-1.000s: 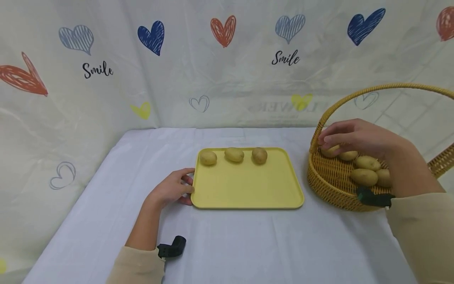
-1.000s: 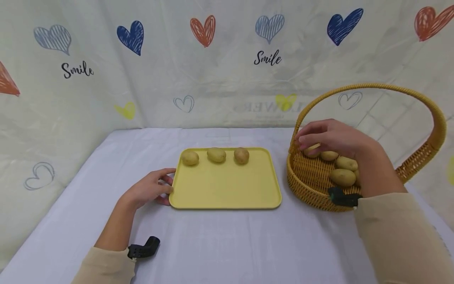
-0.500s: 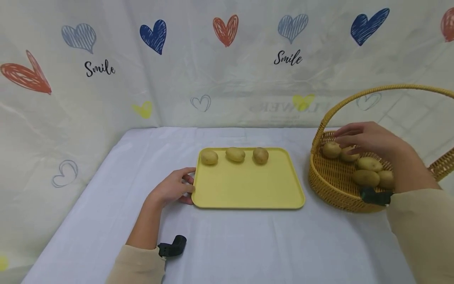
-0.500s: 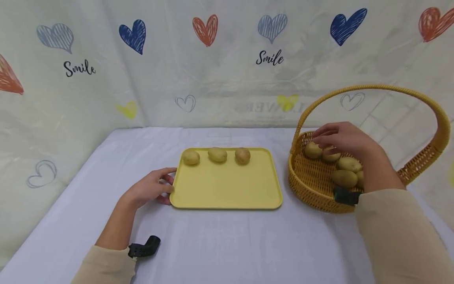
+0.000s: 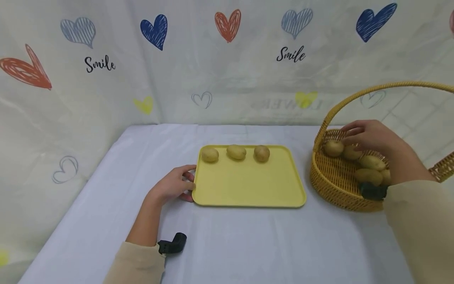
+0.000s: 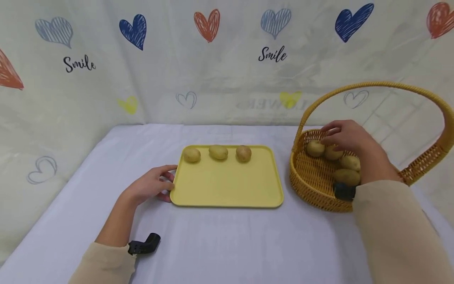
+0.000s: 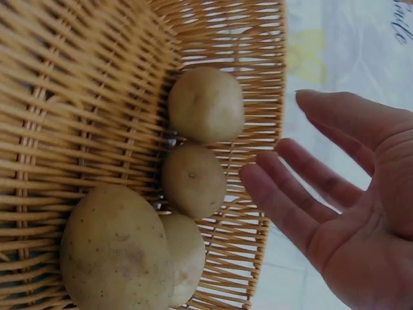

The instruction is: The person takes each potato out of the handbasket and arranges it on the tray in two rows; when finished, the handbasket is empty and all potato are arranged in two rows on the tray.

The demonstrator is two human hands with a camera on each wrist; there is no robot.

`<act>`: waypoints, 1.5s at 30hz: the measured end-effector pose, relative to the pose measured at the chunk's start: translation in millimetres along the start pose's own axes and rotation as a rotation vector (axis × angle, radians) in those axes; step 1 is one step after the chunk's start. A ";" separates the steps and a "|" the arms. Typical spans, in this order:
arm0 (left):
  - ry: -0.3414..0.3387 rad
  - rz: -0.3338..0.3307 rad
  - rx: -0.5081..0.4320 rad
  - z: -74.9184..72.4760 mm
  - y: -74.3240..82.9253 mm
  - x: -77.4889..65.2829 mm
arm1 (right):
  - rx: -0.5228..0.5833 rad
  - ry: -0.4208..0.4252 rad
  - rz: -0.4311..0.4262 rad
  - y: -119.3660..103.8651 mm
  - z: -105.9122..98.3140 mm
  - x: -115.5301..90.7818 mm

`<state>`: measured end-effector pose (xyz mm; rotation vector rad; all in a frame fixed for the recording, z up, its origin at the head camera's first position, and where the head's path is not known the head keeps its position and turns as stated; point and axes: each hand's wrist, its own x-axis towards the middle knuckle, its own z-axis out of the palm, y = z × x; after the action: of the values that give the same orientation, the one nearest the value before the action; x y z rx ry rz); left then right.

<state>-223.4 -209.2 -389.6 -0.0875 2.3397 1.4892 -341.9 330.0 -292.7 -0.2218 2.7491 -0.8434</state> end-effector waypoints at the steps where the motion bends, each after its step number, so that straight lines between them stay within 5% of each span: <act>1: -0.001 -0.002 -0.003 0.3 -0.8 0.1 | -0.007 -0.001 -0.003 0.6 0.5 1.7; 23: -0.006 0.003 -0.019 4.3 -1.0 0.2 | -0.140 -0.009 -0.018 14.9 19.4 20.4; 37: -0.007 0.016 -0.005 1.6 1.5 -2.7 | -0.088 -0.057 0.037 11.5 26.0 32.1; 45: -0.003 0.023 0.001 0.9 2.5 -3.8 | -0.111 -0.076 -0.033 6.9 28.6 29.3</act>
<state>-220.2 -207.9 -386.5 -0.0586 2.3460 1.4980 -362.2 314.2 -325.3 -0.3144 2.7308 -0.6760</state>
